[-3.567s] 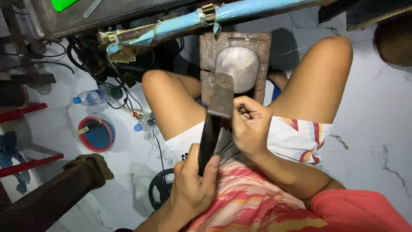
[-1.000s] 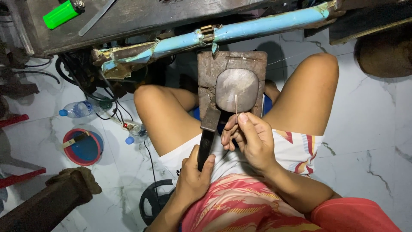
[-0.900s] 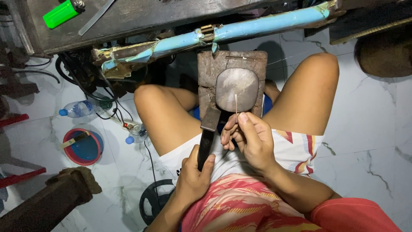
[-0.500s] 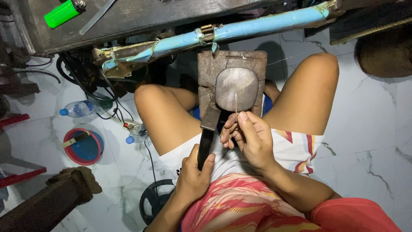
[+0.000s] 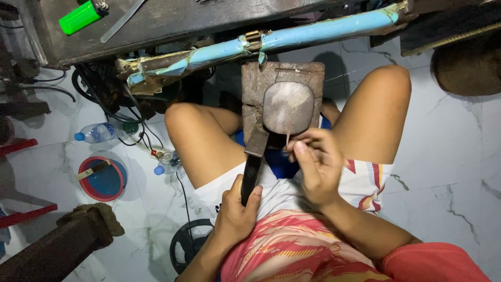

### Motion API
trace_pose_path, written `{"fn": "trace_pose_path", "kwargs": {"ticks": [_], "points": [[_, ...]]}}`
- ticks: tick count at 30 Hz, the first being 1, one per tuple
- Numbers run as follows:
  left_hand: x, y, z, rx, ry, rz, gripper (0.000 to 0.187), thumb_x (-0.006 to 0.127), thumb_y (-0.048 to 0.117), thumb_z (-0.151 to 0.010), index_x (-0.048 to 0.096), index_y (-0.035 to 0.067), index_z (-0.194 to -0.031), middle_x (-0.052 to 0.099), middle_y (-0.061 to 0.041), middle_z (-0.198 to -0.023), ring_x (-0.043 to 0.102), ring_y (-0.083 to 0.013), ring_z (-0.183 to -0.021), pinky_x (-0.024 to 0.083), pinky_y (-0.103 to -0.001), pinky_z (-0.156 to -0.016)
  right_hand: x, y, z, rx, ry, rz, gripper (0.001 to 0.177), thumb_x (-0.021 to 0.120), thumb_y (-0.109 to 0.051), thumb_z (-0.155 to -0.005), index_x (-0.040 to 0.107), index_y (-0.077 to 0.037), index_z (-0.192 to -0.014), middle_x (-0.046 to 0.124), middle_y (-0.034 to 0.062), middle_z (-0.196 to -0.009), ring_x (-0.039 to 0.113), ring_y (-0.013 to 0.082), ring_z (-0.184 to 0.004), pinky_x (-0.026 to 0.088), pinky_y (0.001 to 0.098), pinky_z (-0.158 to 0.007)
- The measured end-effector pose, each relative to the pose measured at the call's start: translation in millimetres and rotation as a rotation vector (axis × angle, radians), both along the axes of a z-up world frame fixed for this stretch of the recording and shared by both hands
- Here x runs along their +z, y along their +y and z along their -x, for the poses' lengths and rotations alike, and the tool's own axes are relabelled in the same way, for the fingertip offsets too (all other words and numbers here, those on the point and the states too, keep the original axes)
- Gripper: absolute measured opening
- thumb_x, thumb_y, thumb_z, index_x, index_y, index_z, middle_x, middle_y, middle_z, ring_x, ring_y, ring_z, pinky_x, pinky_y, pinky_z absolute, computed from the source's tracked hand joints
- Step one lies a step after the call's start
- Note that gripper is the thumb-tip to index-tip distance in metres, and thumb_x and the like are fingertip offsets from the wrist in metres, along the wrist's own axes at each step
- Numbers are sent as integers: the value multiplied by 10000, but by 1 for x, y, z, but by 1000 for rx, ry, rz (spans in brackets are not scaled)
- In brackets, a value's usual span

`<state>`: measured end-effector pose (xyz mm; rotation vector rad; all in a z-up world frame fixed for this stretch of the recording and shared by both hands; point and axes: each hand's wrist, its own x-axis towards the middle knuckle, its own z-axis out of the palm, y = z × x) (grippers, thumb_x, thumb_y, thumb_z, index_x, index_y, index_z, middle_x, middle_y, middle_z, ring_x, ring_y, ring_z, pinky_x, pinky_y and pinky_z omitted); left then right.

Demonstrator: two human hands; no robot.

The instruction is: Hammering a small metal piece on an anvil to shape or flatten it as part of a jewelry making process.

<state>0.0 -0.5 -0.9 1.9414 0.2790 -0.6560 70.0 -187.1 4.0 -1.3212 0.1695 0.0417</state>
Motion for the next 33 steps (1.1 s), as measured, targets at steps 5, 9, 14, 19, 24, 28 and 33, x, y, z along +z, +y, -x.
{"fn": "trace_pose_path", "kwargs": {"ticks": [5, 9, 14, 19, 24, 28, 33], "points": [[0, 0, 0, -4, -3, -8, 268, 560, 335, -1010, 488, 131, -853, 459, 4, -590, 452, -173, -520, 388, -369, -528, -4, -27, -18, -61, -490, 803, 348, 896, -109, -889, 751, -178, -1198, 387, 154, -1352, 517, 238, -1109, 533, 323, -1022], [4, -2, -4, 7, 20, 18, 252, 546, 332, -1014, 496, 136, -865, 504, 12, -585, 470, -147, -514, 398, -343, -517, 14, -27, -21, -94, -541, 720, 248, 858, -6, -915, 791, -167, -1092, 441, 125, -1345, 481, 223, -1116, 466, 279, -857], [10, 1, -1, 3, -32, 35, 285, 537, 337, -1026, 483, 132, -836, 440, 40, -574, 402, -121, -510, 352, -328, -509, 53, -3, -10, 20, -207, 498, 126, 705, -64, -944, 755, 29, -1013, 791, 131, -895, 795, 170, -760, 644, 238, -756], [46, 1, 0, 30, -82, -84, 317, 490, 390, -1025, 547, 121, -867, 406, 29, -578, 350, -114, -472, 311, -328, -442, 36, 10, -13, -26, 221, 126, 179, 712, -57, -926, 754, 71, -1044, 788, 172, -878, 747, 161, -701, 638, 211, -667], [82, 1, 6, -22, -208, -183, 289, 489, 387, -995, 544, 124, -888, 449, -17, -578, 465, -261, -451, 399, -412, -518, 33, 12, -11, -48, 230, 106, 184, 708, -56, -932, 752, 74, -1055, 784, 178, -845, 724, 144, -656, 632, 203, -648], [91, -5, 6, -86, -164, -136, 289, 524, 400, -985, 517, 133, -877, 394, -5, -547, 411, -238, -419, 381, -385, -467, 15, 9, -5, -40, 113, 221, 81, 678, -13, -967, 744, 33, -978, 672, 24, -739, 590, 47, -670, 515, 186, -616], [88, -12, -3, -126, -132, -117, 293, 494, 351, -1032, 455, 137, -836, 322, 11, -552, 346, -215, -395, 370, -376, -477, 10, 12, -4, -78, 112, 256, 80, 676, 4, -963, 746, 0, -925, 616, -65, -728, 484, -30, -659, 412, 170, -554]]}}
